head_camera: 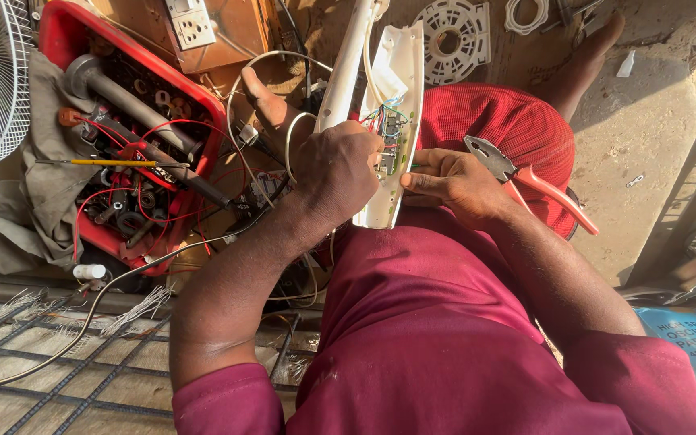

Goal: The person disassembles a white plastic housing, then uses a screwdriver and pliers to adjust and connect wires on an internal circuit board. The person repeatedly manipulates the wires and components within the housing.

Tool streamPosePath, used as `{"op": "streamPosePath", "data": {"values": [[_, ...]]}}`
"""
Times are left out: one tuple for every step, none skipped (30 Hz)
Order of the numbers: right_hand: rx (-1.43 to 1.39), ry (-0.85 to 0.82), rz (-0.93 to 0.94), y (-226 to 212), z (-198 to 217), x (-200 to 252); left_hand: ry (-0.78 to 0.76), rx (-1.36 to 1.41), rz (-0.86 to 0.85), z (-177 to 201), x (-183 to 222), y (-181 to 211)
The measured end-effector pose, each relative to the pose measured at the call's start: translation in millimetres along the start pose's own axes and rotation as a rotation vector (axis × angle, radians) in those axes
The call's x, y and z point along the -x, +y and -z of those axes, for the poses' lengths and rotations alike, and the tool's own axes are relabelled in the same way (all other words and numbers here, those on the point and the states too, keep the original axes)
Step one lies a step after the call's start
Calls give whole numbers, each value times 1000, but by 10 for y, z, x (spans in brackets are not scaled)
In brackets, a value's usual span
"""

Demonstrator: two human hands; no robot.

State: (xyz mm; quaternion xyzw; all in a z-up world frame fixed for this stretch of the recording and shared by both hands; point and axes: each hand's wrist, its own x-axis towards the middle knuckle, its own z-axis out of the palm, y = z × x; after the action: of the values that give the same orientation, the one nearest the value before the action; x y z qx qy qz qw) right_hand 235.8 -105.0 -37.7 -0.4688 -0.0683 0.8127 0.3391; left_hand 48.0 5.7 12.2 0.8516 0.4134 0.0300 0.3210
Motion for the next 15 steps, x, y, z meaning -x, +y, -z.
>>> {"op": "streamPosePath", "data": {"values": [[-10,-10,6,14,-12,-16,-8,-7,5,-1,-9,0],[-11,-9,12,28,-23,-34,-16,-14,9,0,-15,0],[-12,-8,18,41,-32,-51,-36,-31,14,4,-22,-3],[-13,-6,24,50,-37,-65,-55,-47,20,11,-30,-6],[-25,-5,21,58,-35,-71,-75,-63,24,13,-34,-1],[-38,-3,18,64,-31,-75,-65,-46,24,18,-38,5],[-50,-1,14,66,-27,-77,-56,-30,23,27,-42,10],[-62,9,5,68,-21,-75,-46,-14,23,36,-44,19],[-73,17,-3,66,-13,-74,-60,-23,29,44,-47,29],[-84,26,-11,66,-5,-72,-73,-32,35,53,-49,38],[-90,13,-9,66,2,-71,-87,-41,43,63,-47,44],[-95,-1,-6,67,8,-71,-91,-36,47,70,-47,49],[-100,-15,-3,69,16,-74,-94,-32,51,75,-47,54],[-111,-35,4,73,23,-79,-97,-28,55,78,-44,55],[-123,-54,10,83,31,-81,-82,-20,42,76,-38,56]]}}
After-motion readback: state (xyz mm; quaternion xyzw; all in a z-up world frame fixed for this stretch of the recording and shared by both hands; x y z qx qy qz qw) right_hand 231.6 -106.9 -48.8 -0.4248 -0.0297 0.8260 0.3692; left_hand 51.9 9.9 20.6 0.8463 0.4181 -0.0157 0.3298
